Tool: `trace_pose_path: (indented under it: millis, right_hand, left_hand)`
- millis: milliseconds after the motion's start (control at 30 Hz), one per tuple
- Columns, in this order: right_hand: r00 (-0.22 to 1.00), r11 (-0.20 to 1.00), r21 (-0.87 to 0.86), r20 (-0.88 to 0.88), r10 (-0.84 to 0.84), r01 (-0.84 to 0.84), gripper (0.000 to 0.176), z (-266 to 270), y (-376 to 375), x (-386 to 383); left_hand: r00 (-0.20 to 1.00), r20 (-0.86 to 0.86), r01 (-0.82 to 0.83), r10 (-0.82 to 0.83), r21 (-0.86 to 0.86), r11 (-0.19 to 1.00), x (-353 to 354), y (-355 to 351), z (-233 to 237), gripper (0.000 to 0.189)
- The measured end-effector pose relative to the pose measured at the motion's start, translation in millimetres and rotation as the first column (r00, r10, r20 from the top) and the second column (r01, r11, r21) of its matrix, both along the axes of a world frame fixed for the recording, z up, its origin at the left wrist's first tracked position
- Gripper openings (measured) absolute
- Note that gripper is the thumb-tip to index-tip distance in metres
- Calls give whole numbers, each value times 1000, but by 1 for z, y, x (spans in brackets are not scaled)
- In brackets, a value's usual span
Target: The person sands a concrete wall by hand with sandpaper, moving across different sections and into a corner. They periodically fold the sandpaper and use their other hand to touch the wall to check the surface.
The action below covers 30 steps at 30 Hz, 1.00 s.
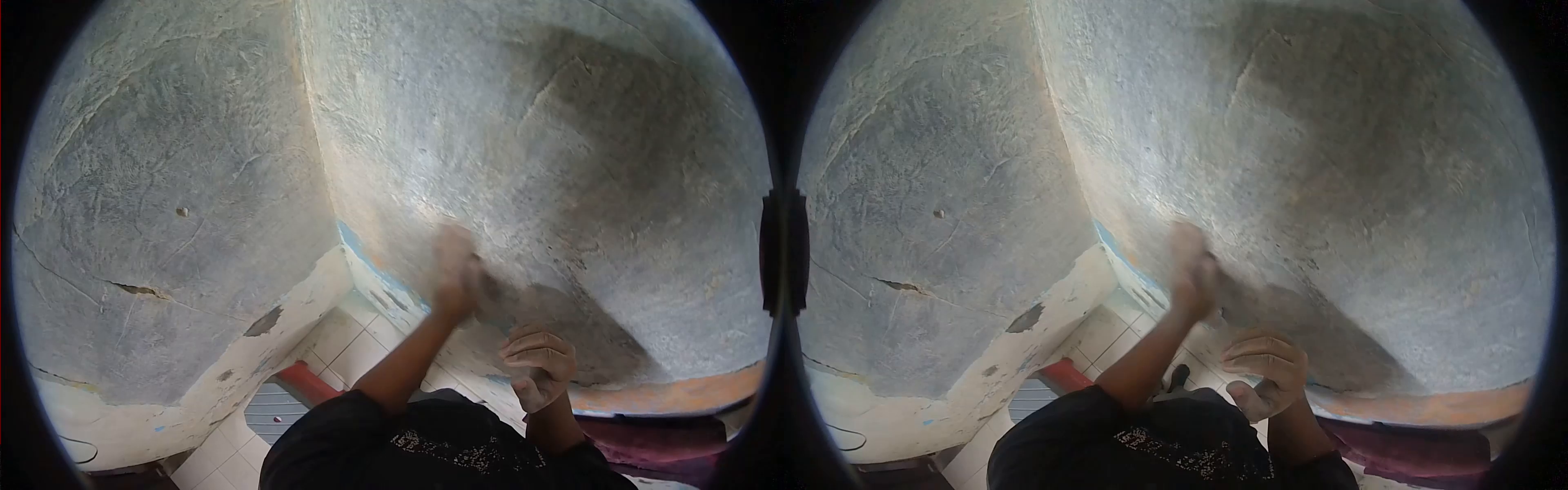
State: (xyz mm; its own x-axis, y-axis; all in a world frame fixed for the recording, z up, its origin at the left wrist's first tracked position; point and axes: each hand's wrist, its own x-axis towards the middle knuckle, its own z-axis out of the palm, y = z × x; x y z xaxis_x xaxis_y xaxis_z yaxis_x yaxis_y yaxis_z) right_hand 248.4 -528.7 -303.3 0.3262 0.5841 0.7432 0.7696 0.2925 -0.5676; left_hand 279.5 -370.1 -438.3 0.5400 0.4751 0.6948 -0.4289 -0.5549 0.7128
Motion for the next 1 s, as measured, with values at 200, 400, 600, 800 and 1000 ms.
trace_pose_path:
  millis: [200,400,600,800,1000]
  right_hand:
    - [997,999,45,71,-2,-1,34,6,-12,2]
    - [998,993,110,52,38,-44,35,18,-43,5]
    - [961,924,267,25,276,-272,22,39,-73,9]
    - [911,868,317,-28,412,-383,21,44,-103,10]
    - [837,769,397,-4,547,-501,22,38,-130,8]
  left_hand:
    - [540,-840,480,-56,253,840,-31,-41,85,54]
    - [974,-166,-204,156,-325,923,-9,-48,37,57]
    - [993,-102,-2,-53,-476,879,-15,-81,33,56]
    - [922,-381,176,-64,266,948,-30,-145,39,55]
    - [938,-251,347,-240,634,691,-51,-196,88,46]
